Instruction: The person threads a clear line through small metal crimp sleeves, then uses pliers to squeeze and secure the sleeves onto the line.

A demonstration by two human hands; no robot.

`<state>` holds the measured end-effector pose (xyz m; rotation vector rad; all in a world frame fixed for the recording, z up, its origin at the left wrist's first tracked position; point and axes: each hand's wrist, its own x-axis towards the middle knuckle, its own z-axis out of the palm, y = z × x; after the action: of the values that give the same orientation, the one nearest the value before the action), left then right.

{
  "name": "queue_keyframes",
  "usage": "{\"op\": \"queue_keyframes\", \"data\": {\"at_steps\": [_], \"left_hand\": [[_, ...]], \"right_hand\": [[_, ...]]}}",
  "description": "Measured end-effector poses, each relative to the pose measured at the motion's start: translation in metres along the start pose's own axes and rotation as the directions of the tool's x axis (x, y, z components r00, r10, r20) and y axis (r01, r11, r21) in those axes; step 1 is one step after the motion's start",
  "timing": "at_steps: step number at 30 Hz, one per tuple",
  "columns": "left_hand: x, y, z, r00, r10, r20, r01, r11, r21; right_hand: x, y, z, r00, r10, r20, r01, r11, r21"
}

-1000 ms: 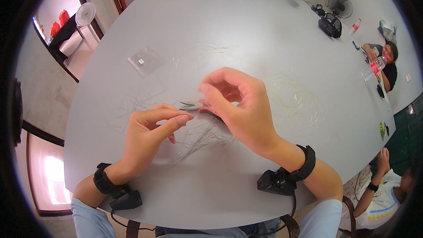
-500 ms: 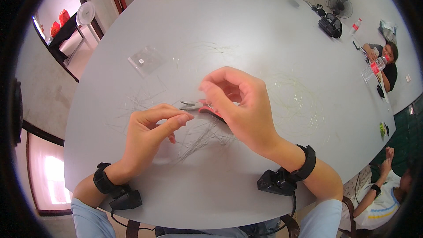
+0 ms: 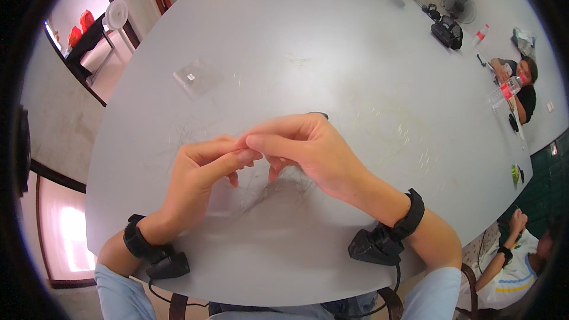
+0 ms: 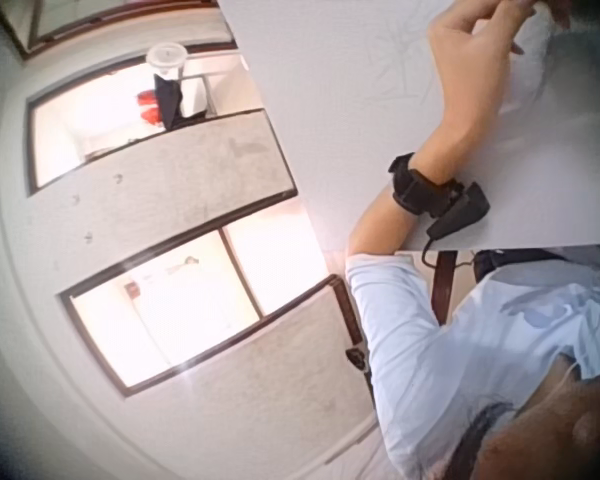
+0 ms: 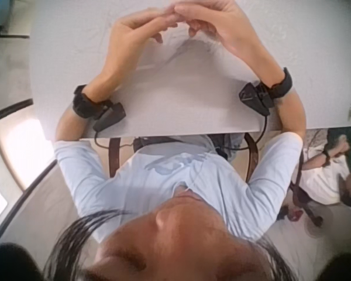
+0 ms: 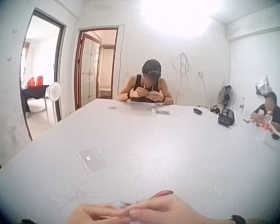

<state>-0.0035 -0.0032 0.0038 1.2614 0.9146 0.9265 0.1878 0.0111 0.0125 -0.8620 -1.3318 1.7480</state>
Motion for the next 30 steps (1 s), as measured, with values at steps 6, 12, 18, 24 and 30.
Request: {"op": "queue_keyframes", "data": {"at_steps": [6, 12, 18, 24, 30], "left_hand": [[0.001, -0.004, 0.0, 0.999, 0.029, 0.037, -0.029, 1.0, -0.002], [0.004, -0.002, -0.002, 1.0, 0.019, 0.011, -0.018, 0.999, -0.045], [0.007, -0.005, -0.005, 1.0, 0.002, 0.01, -0.001, 0.997, -0.08], [0.009, -0.004, -0.008, 0.999, -0.037, 0.011, 0.038, 0.996, -0.079], [0.012, -0.008, -0.009, 1.0, -0.03, -0.002, 0.029, 0.995, -0.1]], "right_hand": [[-0.002, -0.015, -0.006, 0.998, 0.056, -0.017, -0.055, 0.998, 0.017], [-0.001, -0.035, -0.017, 0.999, -0.043, -0.027, 0.042, 0.998, -0.039], [0.002, -0.046, -0.055, 0.973, -0.218, -0.076, 0.207, 0.97, -0.129], [0.008, -0.043, -0.086, 0.973, -0.181, -0.144, 0.18, 0.983, -0.018], [0.004, -0.041, -0.107, 0.982, -0.15, -0.117, 0.156, 0.987, 0.047]]}}
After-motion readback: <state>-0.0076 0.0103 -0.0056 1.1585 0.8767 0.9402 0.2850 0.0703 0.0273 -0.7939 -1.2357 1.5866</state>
